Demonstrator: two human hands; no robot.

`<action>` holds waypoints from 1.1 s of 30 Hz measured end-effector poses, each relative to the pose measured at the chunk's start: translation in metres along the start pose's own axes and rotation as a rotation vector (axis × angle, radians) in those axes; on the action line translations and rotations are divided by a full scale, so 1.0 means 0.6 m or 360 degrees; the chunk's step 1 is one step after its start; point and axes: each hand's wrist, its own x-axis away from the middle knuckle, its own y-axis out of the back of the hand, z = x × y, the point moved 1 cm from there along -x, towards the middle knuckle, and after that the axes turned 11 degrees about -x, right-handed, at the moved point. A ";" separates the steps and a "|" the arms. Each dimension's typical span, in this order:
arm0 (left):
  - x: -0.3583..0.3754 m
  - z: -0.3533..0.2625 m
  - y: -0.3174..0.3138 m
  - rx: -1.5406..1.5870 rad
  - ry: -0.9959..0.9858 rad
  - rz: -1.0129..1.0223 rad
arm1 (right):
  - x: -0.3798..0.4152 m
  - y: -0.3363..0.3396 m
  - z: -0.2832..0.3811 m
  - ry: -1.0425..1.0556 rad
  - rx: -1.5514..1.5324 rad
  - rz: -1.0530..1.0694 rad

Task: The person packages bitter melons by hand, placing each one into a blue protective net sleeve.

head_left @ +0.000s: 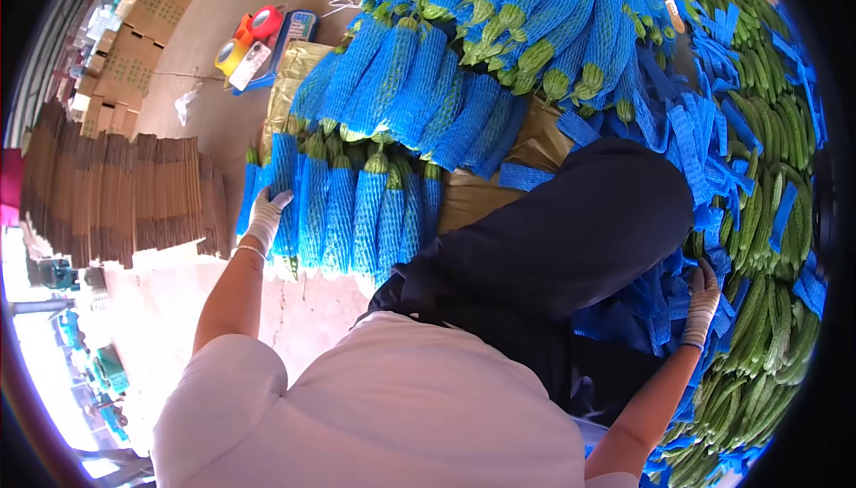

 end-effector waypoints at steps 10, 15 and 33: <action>-0.011 -0.062 -0.051 -0.0511 -0.0291 -0.0257 | 0.040 -0.016 0.018 -0.0323 0.0017 0.0031; -0.037 -0.190 -0.048 -0.0476 -0.0451 -0.0115 | 0.039 -0.019 0.003 -0.0428 -0.0004 0.0054; -0.016 -0.007 -0.012 -0.0644 -0.0031 -0.0070 | 0.032 -0.020 -0.029 -0.0247 0.0190 0.0186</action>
